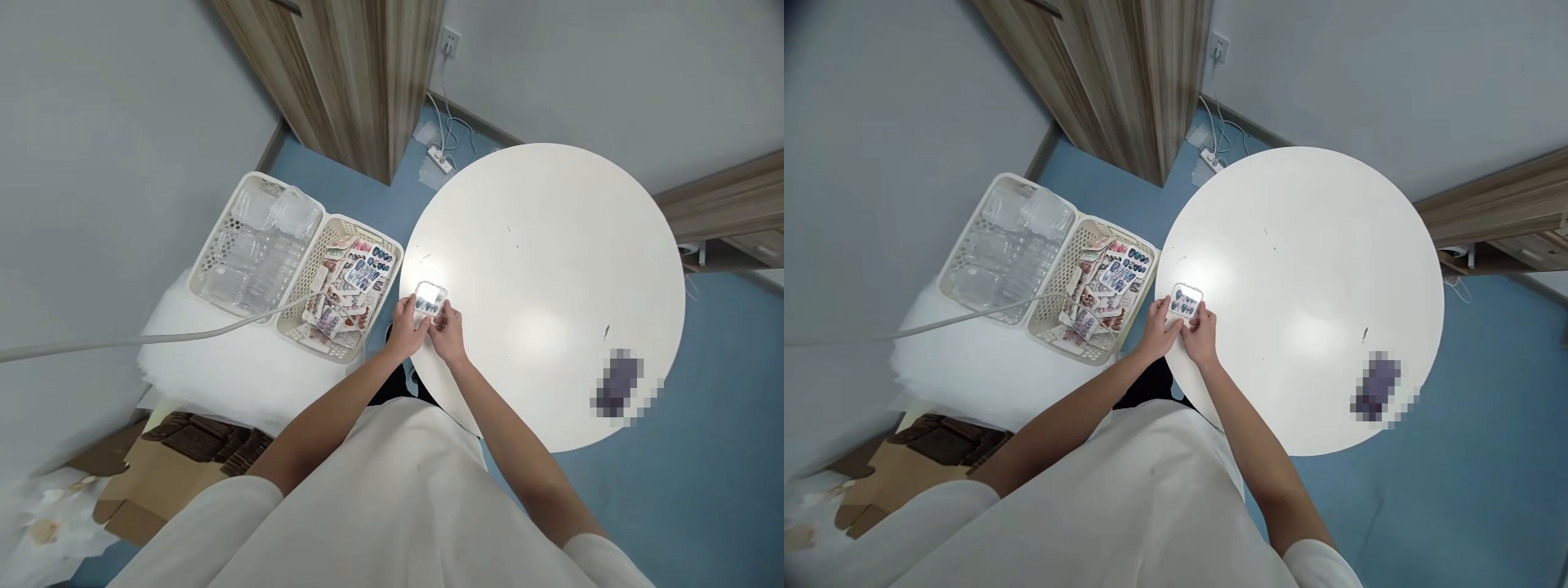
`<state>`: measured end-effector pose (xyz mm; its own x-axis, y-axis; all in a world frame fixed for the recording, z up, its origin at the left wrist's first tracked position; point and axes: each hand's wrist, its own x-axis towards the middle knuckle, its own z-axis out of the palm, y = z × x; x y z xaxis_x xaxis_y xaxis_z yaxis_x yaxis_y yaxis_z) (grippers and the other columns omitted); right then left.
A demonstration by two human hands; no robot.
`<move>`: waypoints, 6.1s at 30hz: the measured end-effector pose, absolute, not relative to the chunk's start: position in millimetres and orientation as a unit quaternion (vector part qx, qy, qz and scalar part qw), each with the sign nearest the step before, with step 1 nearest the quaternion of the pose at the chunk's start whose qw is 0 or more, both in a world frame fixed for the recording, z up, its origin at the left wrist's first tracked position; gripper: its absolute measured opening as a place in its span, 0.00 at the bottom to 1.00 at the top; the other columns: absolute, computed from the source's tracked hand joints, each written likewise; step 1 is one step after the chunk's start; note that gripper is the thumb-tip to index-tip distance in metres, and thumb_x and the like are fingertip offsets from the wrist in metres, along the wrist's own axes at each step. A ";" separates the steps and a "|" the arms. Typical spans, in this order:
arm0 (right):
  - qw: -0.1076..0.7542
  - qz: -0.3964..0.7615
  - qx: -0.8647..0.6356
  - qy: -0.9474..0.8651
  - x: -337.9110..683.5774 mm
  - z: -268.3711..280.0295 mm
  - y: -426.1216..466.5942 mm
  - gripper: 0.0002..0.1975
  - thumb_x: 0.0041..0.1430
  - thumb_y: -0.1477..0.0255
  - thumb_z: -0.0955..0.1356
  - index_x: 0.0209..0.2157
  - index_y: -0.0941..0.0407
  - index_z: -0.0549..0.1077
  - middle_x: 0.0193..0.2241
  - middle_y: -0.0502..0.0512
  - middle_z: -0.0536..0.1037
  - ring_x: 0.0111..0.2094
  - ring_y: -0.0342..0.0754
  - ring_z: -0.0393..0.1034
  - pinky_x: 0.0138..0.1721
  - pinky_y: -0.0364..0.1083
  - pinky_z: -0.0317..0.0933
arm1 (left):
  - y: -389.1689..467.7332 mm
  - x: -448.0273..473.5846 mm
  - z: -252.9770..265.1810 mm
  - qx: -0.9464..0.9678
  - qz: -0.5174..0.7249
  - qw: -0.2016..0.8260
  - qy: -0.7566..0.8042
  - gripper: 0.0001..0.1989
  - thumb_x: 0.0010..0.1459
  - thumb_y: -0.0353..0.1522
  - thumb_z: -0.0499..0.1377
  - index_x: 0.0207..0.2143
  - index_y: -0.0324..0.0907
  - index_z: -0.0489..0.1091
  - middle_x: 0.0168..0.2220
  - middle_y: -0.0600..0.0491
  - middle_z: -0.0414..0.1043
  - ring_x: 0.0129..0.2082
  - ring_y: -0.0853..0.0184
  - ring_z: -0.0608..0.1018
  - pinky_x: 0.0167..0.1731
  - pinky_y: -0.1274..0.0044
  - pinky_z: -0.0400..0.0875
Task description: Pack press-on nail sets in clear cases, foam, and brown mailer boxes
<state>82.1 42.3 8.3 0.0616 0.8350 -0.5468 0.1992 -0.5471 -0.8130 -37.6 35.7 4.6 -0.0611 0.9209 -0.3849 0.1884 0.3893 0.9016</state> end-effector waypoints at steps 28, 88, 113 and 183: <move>0.145 0.597 -0.527 -0.586 134.9 10.1 -103.9 0.27 0.48 0.70 0.64 0.53 0.57 0.60 0.48 0.60 0.64 0.32 0.43 0.67 0.42 0.49 0.64 | -168.9 -15.2 13.3 0.342 0.285 0.503 0.741 0.19 0.50 0.35 0.58 0.45 0.37 0.67 0.42 0.43 0.72 0.40 0.62 0.75 0.43 0.70 0.68; -0.150 0.406 -0.165 -0.886 -128.0 -5.0 -54.4 0.30 0.50 0.75 0.63 0.57 0.55 0.57 0.60 0.59 0.53 0.61 0.57 0.42 0.57 0.58 0.43 | -128.4 -205.1 -28.4 -0.039 0.497 0.373 0.782 0.13 0.55 0.38 0.52 0.35 0.40 0.70 0.35 0.49 0.72 0.36 0.65 0.73 0.38 0.74 0.66; -0.023 0.375 -0.192 -0.907 -136.6 39.4 -31.3 0.31 0.48 0.81 0.59 0.57 0.58 0.58 0.59 0.57 0.56 0.57 0.51 0.55 0.54 0.50 0.56 | -180.6 -206.1 4.3 0.032 0.519 0.393 0.759 0.24 0.51 0.40 0.58 0.49 0.40 0.63 0.55 0.42 0.61 0.51 0.59 0.68 0.47 0.71 0.63; 0.023 0.232 -0.666 -0.709 311.9 7.1 -157.0 0.25 0.56 0.67 0.60 0.56 0.57 0.57 0.61 0.63 0.50 0.62 0.56 0.39 0.55 0.57 0.42 | -86.3 112.2 4.4 0.797 0.079 0.260 0.540 0.16 0.52 0.34 0.54 0.45 0.47 0.66 0.53 0.45 0.62 0.56 0.53 0.60 0.53 0.59 0.49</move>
